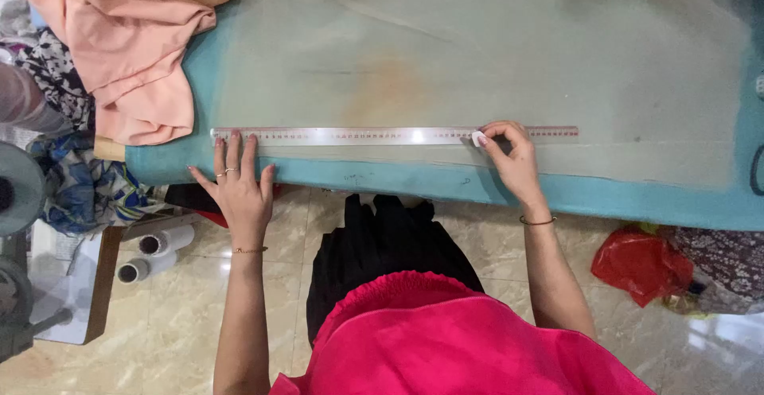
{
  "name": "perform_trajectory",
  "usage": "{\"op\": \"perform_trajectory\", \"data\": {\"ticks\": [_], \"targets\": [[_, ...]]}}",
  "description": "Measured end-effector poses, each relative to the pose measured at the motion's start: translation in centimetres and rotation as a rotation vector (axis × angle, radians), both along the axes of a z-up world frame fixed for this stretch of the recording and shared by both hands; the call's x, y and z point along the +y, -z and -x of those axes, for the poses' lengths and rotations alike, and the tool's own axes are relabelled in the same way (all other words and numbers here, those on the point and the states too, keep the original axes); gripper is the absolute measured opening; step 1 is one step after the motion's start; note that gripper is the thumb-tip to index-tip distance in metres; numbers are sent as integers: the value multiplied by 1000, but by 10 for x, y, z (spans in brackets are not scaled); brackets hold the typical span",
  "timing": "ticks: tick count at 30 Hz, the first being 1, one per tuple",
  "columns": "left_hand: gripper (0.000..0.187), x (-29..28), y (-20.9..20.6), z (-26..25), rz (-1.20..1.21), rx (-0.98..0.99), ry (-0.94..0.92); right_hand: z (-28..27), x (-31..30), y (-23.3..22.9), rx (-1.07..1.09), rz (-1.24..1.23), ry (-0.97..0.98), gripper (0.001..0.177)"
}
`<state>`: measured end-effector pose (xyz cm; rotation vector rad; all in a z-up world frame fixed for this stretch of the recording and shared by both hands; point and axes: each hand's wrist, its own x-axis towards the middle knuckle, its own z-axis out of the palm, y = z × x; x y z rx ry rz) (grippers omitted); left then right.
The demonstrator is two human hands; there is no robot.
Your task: The person smooths a large piece of sheer fabric on a table, then uses a ruler and chalk to mark a straight line. They then use scissors to cut the fabric along the marked line.
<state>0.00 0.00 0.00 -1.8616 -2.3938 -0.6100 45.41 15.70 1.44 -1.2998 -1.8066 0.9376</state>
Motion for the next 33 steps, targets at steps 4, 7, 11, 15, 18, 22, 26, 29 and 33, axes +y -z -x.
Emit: {"op": "perform_trajectory", "data": {"ticks": [4, 7, 11, 15, 18, 22, 26, 29, 33], "targets": [[53, -3, 1, 2, -15, -19, 2, 4, -3, 9, 61, 19, 24, 11], [53, -4, 3, 2, -23, -28, 20, 6, -6, 11, 68, -15, 26, 9], [52, -6, 6, 3, -13, -32, 3, 13, -11, 5, 44, -79, 15, 11], [51, -3, 7, 1, -14, -34, -14, 9, -12, 9, 50, -70, -18, 11], [52, -6, 6, 4, -22, -40, -24, 8, -11, 15, 57, -93, -61, 11], [58, -4, 13, 7, -35, -82, -10, 5, -10, 22, 55, -56, -30, 9], [66, -5, 19, 13, -76, -165, 10, 4, -10, 28, 41, -56, -5, 9], [64, -3, 14, 16, -82, -194, 1, 6, -12, 27, 47, -43, -10, 7], [62, -1, 4, 18, -92, -203, -5, 13, -16, 16, 90, -3, -20, 6]]}}
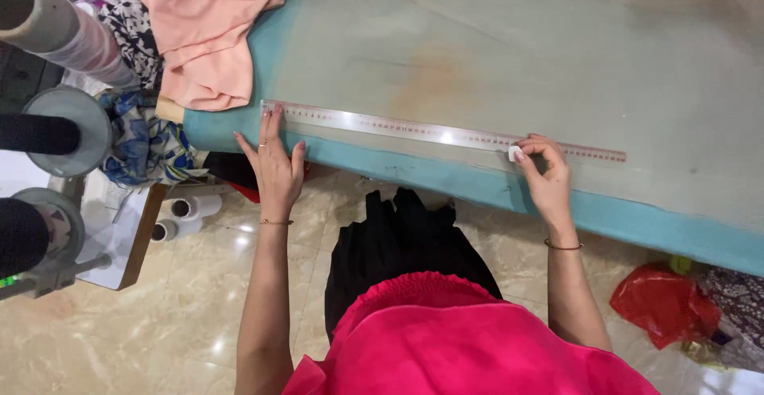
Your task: The person smooths a large piece of sheer fabric on a table, then uses a ruler and chalk to mark a straight line. They then use scissors to cut the fabric along the marked line.
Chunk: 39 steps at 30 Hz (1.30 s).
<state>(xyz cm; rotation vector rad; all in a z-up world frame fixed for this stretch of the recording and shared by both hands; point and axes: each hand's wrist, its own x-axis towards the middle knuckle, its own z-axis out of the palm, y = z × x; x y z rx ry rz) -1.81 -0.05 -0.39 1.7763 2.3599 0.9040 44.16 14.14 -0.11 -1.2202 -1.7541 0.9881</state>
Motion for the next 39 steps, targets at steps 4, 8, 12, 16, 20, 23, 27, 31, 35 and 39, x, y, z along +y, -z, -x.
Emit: {"op": "perform_trajectory", "data": {"ticks": [4, 8, 12, 16, 20, 23, 27, 31, 35, 39], "targets": [[61, -1, -1, 2, -21, -8, 8, 1, -1, 0, -20, 16, 15, 6], [60, -2, 6, 5, -26, 1, 6, 0, 0, 5, -2, 34, 21, 6], [62, -2, 8, 6, -22, -6, 35, -9, -1, 14, 18, 19, 41, 6], [59, -1, 12, 5, -41, 7, 41, -18, -5, 17, 191, 71, 159, 7], [51, -2, 25, 9, -32, 58, 28, -29, -9, 26, 188, 66, 236, 5], [53, 1, 26, 5, -47, 76, 16, -27, -14, 25, 145, -15, 200, 5], [57, 4, 29, 3, -72, 75, 16, -23, -14, 21, 98, 2, 212, 5], [60, 3, 21, -4, -89, 71, -11, -22, -13, 4, 68, 36, 176, 7], [58, 6, 17, -9, -95, 80, -25, -28, -11, 4, 65, 68, 144, 10], [56, 7, 25, -4, -116, 99, -31, -30, -4, 0, 77, 59, 108, 10]]}}
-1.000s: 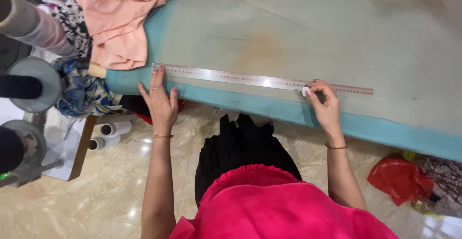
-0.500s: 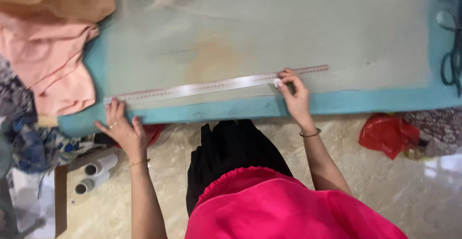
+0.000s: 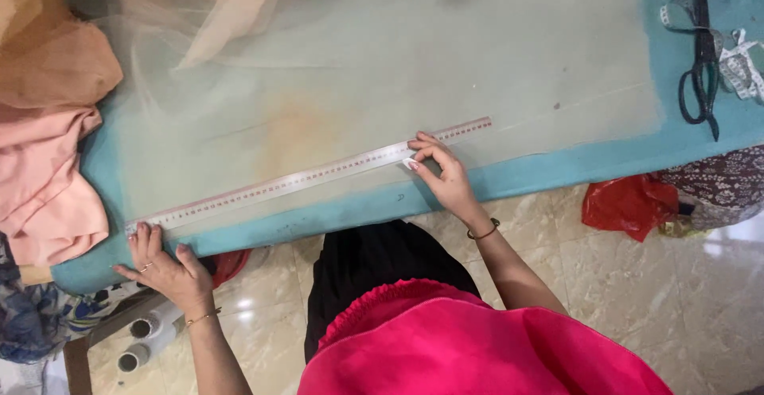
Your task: The person smooths a large piece of sheer fabric on a table, then uses a ruler and chalk to mark a straight line. They then use scissors to cut the fabric along the marked line.
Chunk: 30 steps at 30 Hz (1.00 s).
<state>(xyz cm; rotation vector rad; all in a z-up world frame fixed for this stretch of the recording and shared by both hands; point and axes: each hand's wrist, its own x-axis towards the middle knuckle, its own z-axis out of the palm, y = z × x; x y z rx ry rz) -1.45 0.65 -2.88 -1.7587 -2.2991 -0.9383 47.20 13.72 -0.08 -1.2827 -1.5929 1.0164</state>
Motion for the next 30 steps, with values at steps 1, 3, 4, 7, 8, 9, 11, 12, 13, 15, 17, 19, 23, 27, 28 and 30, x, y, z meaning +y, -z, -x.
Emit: {"op": "perform_trajectory", "data": {"ticks": [1, 3, 4, 7, 8, 9, 11, 12, 13, 15, 17, 19, 23, 27, 28, 30], "targets": [[55, -2, 0, -1, 4, 6, -1, -1, -2, -1, -1, 5, -15, 10], [53, -2, 0, -1, 6, 12, -4, -2, -2, -2, -1, 9, -31, 10], [52, -1, 0, -1, 10, 13, -4, -3, -1, -3, 11, 24, -36, 10], [48, -1, -3, -3, 20, 22, -1, -3, -1, -6, 36, 30, -44, 9], [46, -3, -5, -3, 25, 28, 2, -1, -3, -7, 47, 19, -46, 8], [46, -1, -9, -2, 29, 31, -4, -2, -4, -9, 50, 23, -53, 8], [33, -1, -17, 2, 48, 43, 13, 0, -10, -13, 86, 0, 18, 7], [33, 0, -27, 3, 57, 46, 6, -1, -18, -13, 89, 9, 11, 7], [24, 4, -35, 4, 80, 78, 21, -2, -21, -14, 42, -46, 56, 7], [15, 17, -56, 6, 103, 111, 25, -6, -32, -5, -1, -103, 91, 7], [6, 33, -83, 12, 200, 159, 181, -8, -49, 17, 301, 90, 187, 11], [7, 50, -99, 20, 226, 160, 365, 9, -61, 6, 356, 152, 210, 11], [29, 79, -119, 41, 359, 191, 796, 62, -88, 13, 348, 282, 320, 11], [45, 104, -119, 60, 454, 301, 955, 149, -101, 15, 385, 250, 181, 17], [50, 112, -117, 62, 488, 330, 1045, 172, -103, 10, 315, 212, 143, 13], [55, 127, -111, 64, 527, 358, 1139, 217, -103, -2, 245, 177, 106, 9]]}}
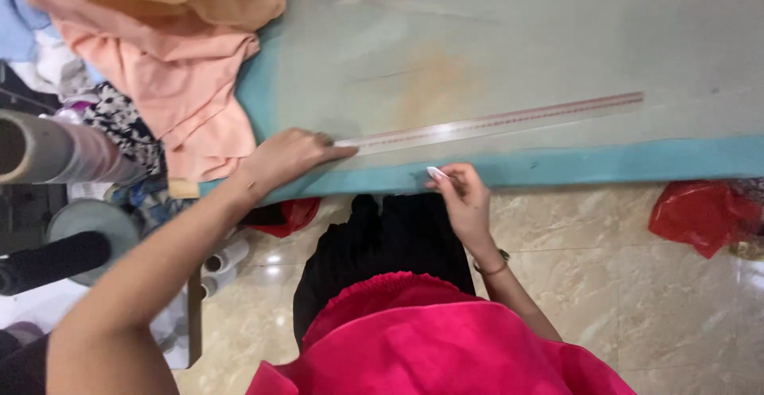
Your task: The person smooths a large piece of sheer fabric on a table, then uses a ruler and chalk to mark a straight line. They then use scissors to cut the fabric along the marked line.
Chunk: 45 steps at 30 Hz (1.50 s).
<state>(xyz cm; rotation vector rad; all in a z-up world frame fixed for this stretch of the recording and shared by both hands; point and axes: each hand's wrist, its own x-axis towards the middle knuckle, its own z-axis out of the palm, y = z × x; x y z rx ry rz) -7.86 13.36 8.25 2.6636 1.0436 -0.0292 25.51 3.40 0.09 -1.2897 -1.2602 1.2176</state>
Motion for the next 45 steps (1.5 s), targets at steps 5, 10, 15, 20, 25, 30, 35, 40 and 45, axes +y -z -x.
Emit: {"op": "perform_trajectory", "data": {"ticks": [5, 10, 15, 20, 25, 30, 35, 40, 45], "targets": [[58, 25, 34, -4, 110, 118, 174, 82, 6, -31, -232, -28, -33, 9], [63, 40, 32, -5, 177, 56, 250, 127, 12, -31, -517, -500, -177, 10], [69, 47, 16, 3, 193, 46, 291, 141, 23, -34, -637, -616, -199, 11], [70, 40, 3, 8, 216, -7, 293, 116, 25, -22, -745, -568, 51, 9], [68, 42, 13, 12, 197, -57, 307, 94, 26, -6, -778, -476, 144, 7], [64, 42, 10, 12, 236, -47, 272, 93, 25, -1, -691, -461, 128, 8], [57, 43, 14, 16, 219, -86, 264, 94, 26, 3, -653, -447, 134, 7], [53, 44, 12, 15, 215, -93, 265, 95, 26, 9, -681, -454, 140, 7], [53, 44, 11, 16, 222, -106, 270, 97, 26, 4, -703, -461, 155, 9]]}}
